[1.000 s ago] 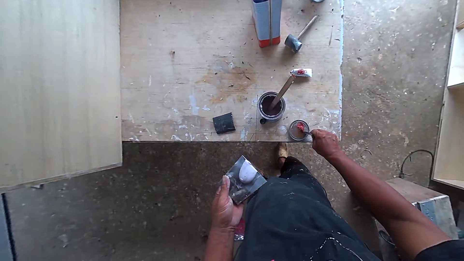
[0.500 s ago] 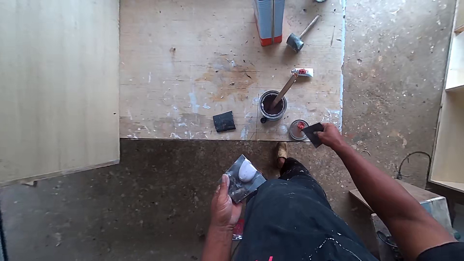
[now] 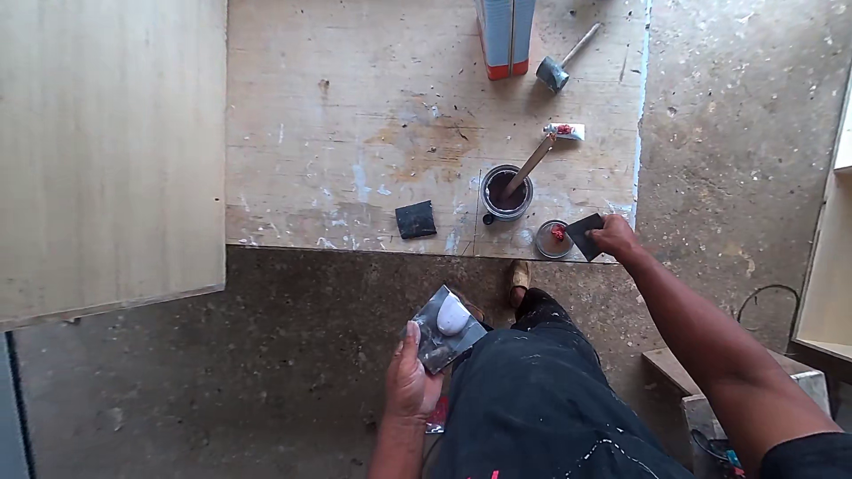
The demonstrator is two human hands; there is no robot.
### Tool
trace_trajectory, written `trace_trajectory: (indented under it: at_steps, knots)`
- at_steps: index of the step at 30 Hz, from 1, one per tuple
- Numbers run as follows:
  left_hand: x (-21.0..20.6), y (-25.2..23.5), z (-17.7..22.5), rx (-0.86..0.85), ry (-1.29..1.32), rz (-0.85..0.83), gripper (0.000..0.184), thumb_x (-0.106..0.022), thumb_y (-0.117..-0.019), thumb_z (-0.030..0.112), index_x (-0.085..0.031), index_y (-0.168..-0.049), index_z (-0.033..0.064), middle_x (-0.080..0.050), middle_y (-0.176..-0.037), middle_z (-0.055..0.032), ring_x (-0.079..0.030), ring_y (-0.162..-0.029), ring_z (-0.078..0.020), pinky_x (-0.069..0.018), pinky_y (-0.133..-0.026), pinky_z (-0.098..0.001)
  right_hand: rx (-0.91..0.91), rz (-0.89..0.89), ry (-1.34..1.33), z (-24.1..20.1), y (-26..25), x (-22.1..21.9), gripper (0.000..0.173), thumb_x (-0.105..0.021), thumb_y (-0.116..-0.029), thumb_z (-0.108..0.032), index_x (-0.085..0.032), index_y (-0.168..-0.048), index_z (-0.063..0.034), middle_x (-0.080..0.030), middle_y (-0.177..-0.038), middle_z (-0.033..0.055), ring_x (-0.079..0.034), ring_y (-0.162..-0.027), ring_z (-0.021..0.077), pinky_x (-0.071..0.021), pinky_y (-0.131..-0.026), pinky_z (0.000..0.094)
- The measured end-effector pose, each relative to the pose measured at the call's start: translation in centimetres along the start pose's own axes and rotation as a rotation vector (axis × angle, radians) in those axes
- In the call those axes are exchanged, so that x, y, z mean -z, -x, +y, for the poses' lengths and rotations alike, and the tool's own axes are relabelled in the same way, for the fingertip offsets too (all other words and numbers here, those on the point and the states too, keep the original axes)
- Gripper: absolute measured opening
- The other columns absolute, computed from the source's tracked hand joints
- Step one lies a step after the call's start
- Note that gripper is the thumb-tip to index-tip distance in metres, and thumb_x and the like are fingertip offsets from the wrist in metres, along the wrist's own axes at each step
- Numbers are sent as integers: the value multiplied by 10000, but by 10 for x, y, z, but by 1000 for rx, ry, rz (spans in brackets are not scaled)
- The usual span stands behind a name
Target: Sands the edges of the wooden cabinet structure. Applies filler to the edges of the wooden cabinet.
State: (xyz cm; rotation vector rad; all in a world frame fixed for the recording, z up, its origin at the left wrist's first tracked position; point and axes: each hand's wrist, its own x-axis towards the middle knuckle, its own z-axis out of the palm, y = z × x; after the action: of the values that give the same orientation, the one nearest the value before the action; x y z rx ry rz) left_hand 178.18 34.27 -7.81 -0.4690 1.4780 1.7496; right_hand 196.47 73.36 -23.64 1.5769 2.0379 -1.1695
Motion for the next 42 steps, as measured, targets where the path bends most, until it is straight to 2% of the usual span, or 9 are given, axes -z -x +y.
trace_trajectory:
  at_steps: [8,12,16,18,21,23,26,30,42]
  knots:
    - [-6,-2,-1,17,-7,13,433,-344,-1118,342,-561,-1310,20,-685,-1186,-191,-699,-1059,-297,-600,-880,-506,169,-152,71,-5,-28,6,155,-712,-908,-188,-745,-962,-47,-729,-901,187,-707,-884,381,-520,-809,671]
    - [-18,-1,4,10,5,-4,419,-348,-1120,317,-567,-1291,2,-691,-1164,-196,-702,-1048,-299,-601,-884,-502,226,-210,5,-18,-14,30,129,-709,-929,-137,-742,-976,-21,-735,-906,187,-718,-867,347,-539,-833,636]
    - [-37,-1,11,30,19,-89,414,-350,-1120,305,-571,-1282,-6,-700,-1146,-200,-713,-1027,-303,-611,-864,-501,368,-203,-143,-40,42,74,83,-690,-959,-80,-751,-1004,-47,-750,-897,127,-722,-798,242,-583,-774,516]
    - [-50,0,15,35,44,-168,410,-352,-1121,282,-569,-1285,-25,-698,-1154,-208,-708,-1044,-304,-603,-899,-497,487,-196,-223,-56,80,94,112,-693,-944,-63,-767,-1026,-82,-767,-918,71,-729,-796,177,-611,-757,439]
    - [-70,4,25,33,58,-293,401,-345,-1124,260,-570,-1270,-38,-702,-1127,-221,-718,-1012,-315,-614,-874,-505,833,-164,-211,-93,145,120,187,-665,-909,-114,-756,-1073,-118,-762,-981,-7,-722,-869,91,-628,-803,335]
    - [-81,9,33,31,28,-344,395,-352,-1123,268,-582,-1244,-29,-711,-1092,-199,-725,-970,-290,-623,-837,-474,1097,-75,-82,-116,187,128,213,-612,-971,-179,-761,-1121,-156,-747,-1066,-31,-710,-957,78,-626,-853,310]
    - [-94,20,45,8,52,-388,379,-384,-1119,265,-598,-1212,-34,-718,-1056,-183,-728,-950,-265,-620,-850,-454,1350,192,219,-143,236,127,307,-525,-995,-166,-760,-1177,-244,-739,-1188,-13,-680,-1099,166,-570,-905,412]
    - [-97,33,57,-38,84,-439,363,-400,-1115,257,-592,-1224,-31,-713,-1063,-181,-724,-963,-256,-611,-877,-444,1449,403,492,-166,261,116,319,-547,-970,-135,-747,-1185,-260,-735,-1206,22,-668,-1134,255,-525,-926,496]
    - [-83,43,74,-176,137,-466,317,-406,-1110,216,-599,-1210,-14,-721,-1051,-147,-727,-960,-223,-615,-880,-423,1634,466,710,-193,295,104,278,-539,-1016,-138,-679,-1241,-223,-686,-1231,47,-601,-1172,278,-416,-1048,499]
